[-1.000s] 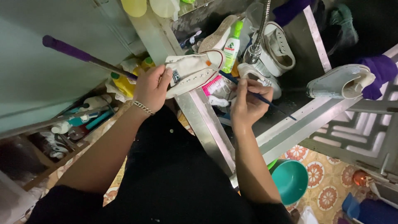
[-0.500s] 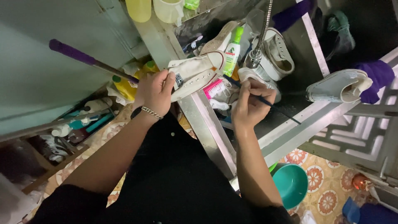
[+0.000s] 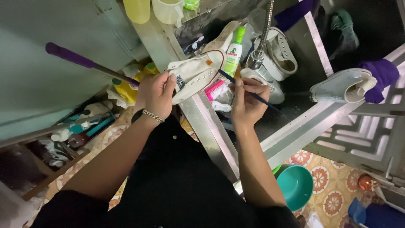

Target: Cleaning white sneakers using a brush and cleaning solution in a basin.

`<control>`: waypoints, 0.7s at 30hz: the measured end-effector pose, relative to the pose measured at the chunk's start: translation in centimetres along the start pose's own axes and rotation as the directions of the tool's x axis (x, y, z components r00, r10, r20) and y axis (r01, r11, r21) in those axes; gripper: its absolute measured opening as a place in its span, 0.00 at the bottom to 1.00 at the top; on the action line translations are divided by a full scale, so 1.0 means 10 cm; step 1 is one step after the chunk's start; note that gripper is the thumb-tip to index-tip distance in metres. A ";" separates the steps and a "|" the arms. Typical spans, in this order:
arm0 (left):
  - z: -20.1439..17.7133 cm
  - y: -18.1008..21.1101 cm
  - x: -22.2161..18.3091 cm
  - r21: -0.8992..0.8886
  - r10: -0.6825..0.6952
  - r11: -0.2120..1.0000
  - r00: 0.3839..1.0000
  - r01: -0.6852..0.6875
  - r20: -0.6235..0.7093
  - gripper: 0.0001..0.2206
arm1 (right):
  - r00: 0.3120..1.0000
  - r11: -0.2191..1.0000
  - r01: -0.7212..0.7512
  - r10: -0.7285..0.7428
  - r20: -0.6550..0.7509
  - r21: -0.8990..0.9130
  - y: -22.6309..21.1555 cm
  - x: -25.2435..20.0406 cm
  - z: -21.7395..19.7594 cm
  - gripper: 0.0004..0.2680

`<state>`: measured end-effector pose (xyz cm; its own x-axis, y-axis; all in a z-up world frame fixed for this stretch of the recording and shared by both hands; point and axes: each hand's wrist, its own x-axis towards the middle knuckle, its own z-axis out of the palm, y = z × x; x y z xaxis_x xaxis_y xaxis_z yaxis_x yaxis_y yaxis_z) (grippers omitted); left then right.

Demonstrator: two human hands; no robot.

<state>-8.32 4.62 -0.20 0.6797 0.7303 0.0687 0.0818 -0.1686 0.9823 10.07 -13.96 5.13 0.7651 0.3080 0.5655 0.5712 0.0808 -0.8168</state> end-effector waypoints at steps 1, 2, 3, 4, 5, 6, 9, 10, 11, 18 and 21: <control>-0.02 0.10 -0.01 0.000 -0.002 1.000 1.000 0.002 0.002 0.25 | 1.000 1.000 -0.002 0.002 -0.001 -0.001 0.02 0.01 -0.05 0.12; -0.05 0.20 0.00 0.034 0.016 0.999 1.000 -0.016 -0.007 0.25 | 0.999 1.000 0.025 -0.025 -0.031 -0.017 0.05 0.02 -0.08 0.12; -0.08 0.30 0.01 0.067 0.034 0.997 0.999 -0.032 -0.016 0.25 | 0.997 0.998 0.051 -0.053 -0.061 -0.033 0.07 0.04 -0.11 0.13; -0.08 0.28 0.02 0.069 0.034 0.997 0.999 -0.032 -0.017 0.25 | 0.997 0.998 0.050 -0.052 -0.061 -0.030 0.07 0.08 -0.15 0.13; -0.07 0.27 0.03 0.065 0.033 0.997 0.999 -0.031 -0.023 0.25 | 0.996 0.997 0.066 -0.068 -0.055 -0.033 0.07 0.12 -0.18 0.12; -0.06 0.26 0.03 0.059 0.031 0.998 0.999 -0.030 -0.024 0.25 | 0.995 0.996 0.081 -0.083 -0.050 -0.039 0.06 0.15 -0.23 0.12; 0.04 0.07 -0.02 0.028 -0.012 1.000 1.000 0.013 -0.024 0.25 | 0.999 0.999 -0.045 0.045 -0.004 -0.002 -0.15 0.07 -0.10 0.11; 0.04 0.05 -0.01 0.027 -0.010 1.000 1.000 0.010 -0.024 0.25 | 0.999 0.999 -0.043 0.043 -0.005 -0.002 -0.08 0.04 -0.13 0.11; 0.04 0.03 0.00 0.031 0.017 0.999 0.999 -0.016 -0.033 0.25 | 0.999 0.999 -0.034 0.034 -0.018 -0.001 0.00 0.00 -0.16 0.11; 0.12 0.03 0.00 0.046 0.035 0.999 0.994 -0.030 -0.107 0.27 | 1.000 0.999 -0.001 0.002 -0.006 0.044 0.00 -0.11 -0.23 0.13; 0.14 0.03 0.01 0.071 0.037 0.997 0.994 -0.030 -0.107 0.26 | 0.996 0.997 -0.070 0.068 0.050 0.044 -0.03 -0.18 -0.18 0.11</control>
<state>-7.18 3.71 -0.10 0.6004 0.7901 0.1233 0.1136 -0.2369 0.9649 9.06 -16.26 4.52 0.7861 0.3602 0.5022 0.5026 0.1004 -0.8587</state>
